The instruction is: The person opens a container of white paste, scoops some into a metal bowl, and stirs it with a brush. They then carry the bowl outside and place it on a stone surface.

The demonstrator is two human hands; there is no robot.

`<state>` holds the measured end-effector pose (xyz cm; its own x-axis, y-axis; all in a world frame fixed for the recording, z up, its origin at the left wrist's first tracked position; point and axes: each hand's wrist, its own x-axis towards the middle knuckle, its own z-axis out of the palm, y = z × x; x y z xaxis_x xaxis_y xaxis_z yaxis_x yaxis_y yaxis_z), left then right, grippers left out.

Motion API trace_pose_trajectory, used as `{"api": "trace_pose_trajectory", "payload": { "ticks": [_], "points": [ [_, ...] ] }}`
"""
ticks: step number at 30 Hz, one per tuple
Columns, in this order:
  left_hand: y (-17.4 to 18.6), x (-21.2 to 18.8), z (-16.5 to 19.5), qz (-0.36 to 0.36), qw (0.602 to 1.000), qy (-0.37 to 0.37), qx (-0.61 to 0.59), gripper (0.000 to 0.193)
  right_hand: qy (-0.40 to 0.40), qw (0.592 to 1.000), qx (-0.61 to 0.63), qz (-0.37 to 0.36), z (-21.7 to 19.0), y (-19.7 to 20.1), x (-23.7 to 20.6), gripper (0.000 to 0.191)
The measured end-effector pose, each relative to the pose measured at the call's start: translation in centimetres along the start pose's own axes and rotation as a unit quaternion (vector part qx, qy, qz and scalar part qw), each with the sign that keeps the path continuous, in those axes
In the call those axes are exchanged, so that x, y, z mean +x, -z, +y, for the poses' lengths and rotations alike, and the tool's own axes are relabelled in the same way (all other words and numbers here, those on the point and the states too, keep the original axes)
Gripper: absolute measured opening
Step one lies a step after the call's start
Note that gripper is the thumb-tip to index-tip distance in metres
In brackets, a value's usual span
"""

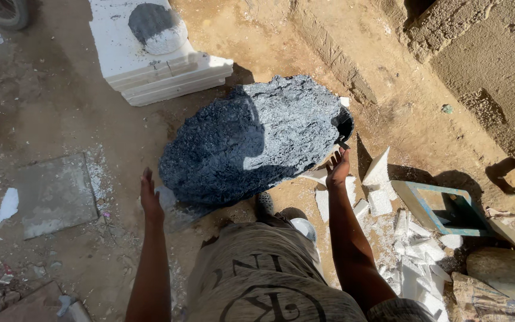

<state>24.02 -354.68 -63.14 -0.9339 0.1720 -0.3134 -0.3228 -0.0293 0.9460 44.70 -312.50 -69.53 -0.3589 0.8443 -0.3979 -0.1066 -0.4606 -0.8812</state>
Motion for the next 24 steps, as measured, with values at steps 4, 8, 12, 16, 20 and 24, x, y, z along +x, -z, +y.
{"api": "trace_pose_trajectory", "payload": {
  "ticks": [4, 8, 12, 16, 20, 24],
  "points": [
    [-2.8, 1.4, 0.3, -0.014, 0.999, -0.041, -0.012, 0.076, -0.035, 0.999, 0.009, 0.014, -0.2, -1.7, 2.4, 0.08],
    [-4.3, 2.4, 0.2, -0.035, 0.995, -0.072, -0.061, 0.07, 0.02, 0.997, 0.076, -0.006, 0.2, -3.0, 4.0, 0.085],
    [-5.1, 2.7, 0.2, -0.025, 0.995, -0.057, -0.074, 0.069, -0.025, 0.996, 0.078, 0.031, 0.9, -3.3, 5.3, 0.089],
    [-5.7, 3.3, -0.1, -0.022, 0.989, -0.083, -0.122, 0.071, -0.045, 0.991, 0.128, 0.008, 1.4, -2.9, 6.3, 0.082],
    [-6.1, 4.3, -0.7, -0.012, 0.985, -0.04, -0.17, 0.074, -0.072, 0.981, 0.175, -0.049, 1.8, -2.9, 7.5, 0.07],
    [-6.4, 4.6, -0.9, -0.016, 0.985, -0.028, -0.168, 0.076, -0.067, 0.965, 0.228, -0.11, 2.0, -2.8, 8.0, 0.064]
  ]
}}
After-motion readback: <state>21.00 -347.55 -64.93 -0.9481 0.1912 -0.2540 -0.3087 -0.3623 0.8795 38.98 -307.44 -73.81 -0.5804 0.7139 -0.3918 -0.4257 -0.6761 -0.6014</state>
